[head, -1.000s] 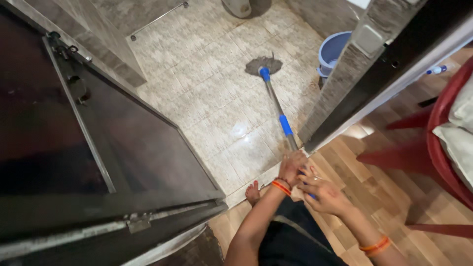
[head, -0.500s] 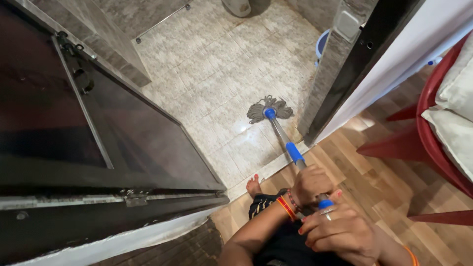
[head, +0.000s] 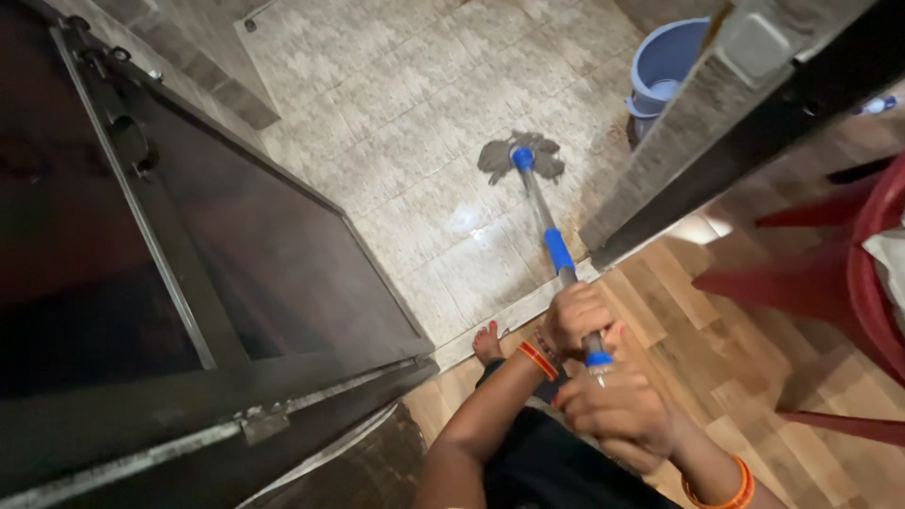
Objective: The person mops the tiled floor of a bathroom and an adjacent area with wooden flooring using a mop.
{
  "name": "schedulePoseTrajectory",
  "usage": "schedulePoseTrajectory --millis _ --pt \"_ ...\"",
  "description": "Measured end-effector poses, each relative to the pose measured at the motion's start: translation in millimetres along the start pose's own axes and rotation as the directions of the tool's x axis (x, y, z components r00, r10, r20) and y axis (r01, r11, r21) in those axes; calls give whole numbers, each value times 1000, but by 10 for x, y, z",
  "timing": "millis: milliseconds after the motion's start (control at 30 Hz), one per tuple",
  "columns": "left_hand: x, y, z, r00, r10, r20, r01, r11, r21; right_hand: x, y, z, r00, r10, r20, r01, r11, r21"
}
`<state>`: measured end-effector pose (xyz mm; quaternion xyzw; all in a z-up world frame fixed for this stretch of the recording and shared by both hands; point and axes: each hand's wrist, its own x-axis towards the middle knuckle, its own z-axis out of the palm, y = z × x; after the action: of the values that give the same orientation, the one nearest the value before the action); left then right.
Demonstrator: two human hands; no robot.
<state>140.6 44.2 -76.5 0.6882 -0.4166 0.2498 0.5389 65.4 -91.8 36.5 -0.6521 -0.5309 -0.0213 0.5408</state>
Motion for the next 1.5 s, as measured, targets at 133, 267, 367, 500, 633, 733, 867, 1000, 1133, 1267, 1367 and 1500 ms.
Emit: schedulePoseTrajectory --millis 133,267,367,500,633,733,867,1000,1133,1267,1367,1500 --pt "-201 -656 -162 996 -20 90 5 987 163 -49 664 283 969 150 -194 -206 928 -311" --pt "-553 -1211 -256 958 -176 228 135 974 183 -87 1289 379 963 237 -129 -269 869 -415" --pt "-768 -1355 -144 945 -262 196 236 960 148 -168 1427 437 933 348 -95 -354 830 -431" --pt "-759 -1207 78 952 -300 65 285 943 173 -170 1265 404 949 279 -147 -315 836 -449" --pt "-577 -636 224 962 -268 -55 272 955 117 -180 640 369 933 299 -198 -358 811 -464" --pt "-480 -74 238 974 -221 -50 223 974 28 -219 77 374 957 180 -227 -274 817 -508" --pt "-431 675 342 984 -174 -33 171 983 -71 -327 -659 341 934 343 -100 -348 813 -468" --pt "-379 1103 433 995 -83 -60 75 990 -120 -359 -1021 234 976 217 -35 -213 896 -390" --pt "-216 1028 485 998 -56 -15 53 984 -171 -385 -884 197 991 23 -129 -63 946 -317" --pt "-101 735 497 1000 5 28 1 981 -194 -499 -664 173 974 34 -222 -111 934 -340" --pt "-81 389 497 995 39 89 -23 985 -172 -542 -378 155 956 71 -285 -165 933 -321" --pt "-65 -328 524 981 119 153 -102 988 -117 -439 103 120 922 163 -350 -300 872 -386"
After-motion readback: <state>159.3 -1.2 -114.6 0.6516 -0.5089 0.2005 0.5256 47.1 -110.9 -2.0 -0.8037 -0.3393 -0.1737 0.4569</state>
